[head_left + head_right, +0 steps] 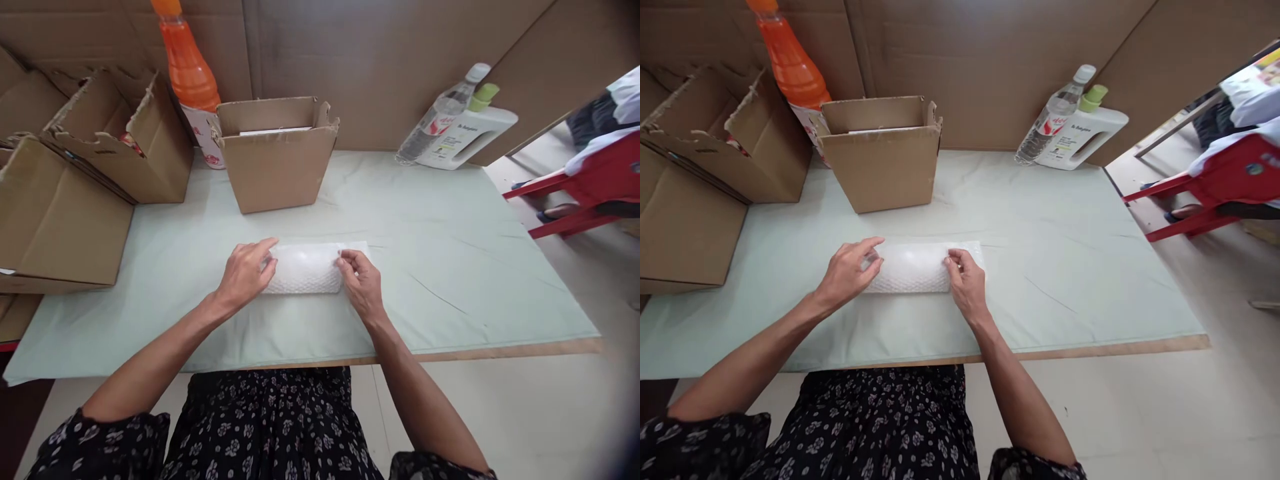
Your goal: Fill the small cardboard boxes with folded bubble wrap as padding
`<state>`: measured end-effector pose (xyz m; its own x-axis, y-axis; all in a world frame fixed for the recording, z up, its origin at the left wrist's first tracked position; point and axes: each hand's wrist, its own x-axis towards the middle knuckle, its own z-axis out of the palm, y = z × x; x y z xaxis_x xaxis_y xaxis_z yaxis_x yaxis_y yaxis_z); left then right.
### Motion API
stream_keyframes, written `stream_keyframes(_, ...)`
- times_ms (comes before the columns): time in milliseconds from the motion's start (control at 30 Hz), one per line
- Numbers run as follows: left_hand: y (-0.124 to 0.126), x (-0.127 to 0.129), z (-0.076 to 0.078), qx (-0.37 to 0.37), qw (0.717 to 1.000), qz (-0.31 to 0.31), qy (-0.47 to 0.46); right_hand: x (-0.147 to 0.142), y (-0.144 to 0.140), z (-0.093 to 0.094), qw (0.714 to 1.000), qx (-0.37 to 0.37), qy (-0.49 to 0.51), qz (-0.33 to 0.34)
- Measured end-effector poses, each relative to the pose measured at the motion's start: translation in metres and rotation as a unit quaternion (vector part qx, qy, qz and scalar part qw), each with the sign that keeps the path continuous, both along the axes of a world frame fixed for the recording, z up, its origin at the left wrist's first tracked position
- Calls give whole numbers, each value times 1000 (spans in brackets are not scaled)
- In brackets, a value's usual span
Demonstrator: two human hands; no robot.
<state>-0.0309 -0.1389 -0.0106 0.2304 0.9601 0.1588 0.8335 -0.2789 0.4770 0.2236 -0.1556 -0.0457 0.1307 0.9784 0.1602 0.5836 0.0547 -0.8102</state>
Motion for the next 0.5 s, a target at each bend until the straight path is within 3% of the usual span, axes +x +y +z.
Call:
stream_keyframes(100, 28, 6, -15, -28, 995, 3, 91, -4, 5, -8, 983, 80, -167, -9)
stream_keyframes(200, 36, 6, -29, -26, 992, -6, 122, -12, -6, -13, 951, 99, -278, 90)
stream_keyframes(267, 34, 2, -34, -8, 992, 1, 127, -16, -12, -15, 936, 89, -304, 152)
stream_keyframes(367, 31, -4, -33, -2, 991, 1, 132, -11, -10, -18, 938, 74, -283, 186)
stream_keyframes(433, 32, -6, -29, -24, 989, -7, 143, 1, -1, -18, 947, 70, -261, 173)
stream_keyframes(500, 35, -7, -24, -63, 985, -9, 162, 15, 10, -17, 954, 62, -266, 119)
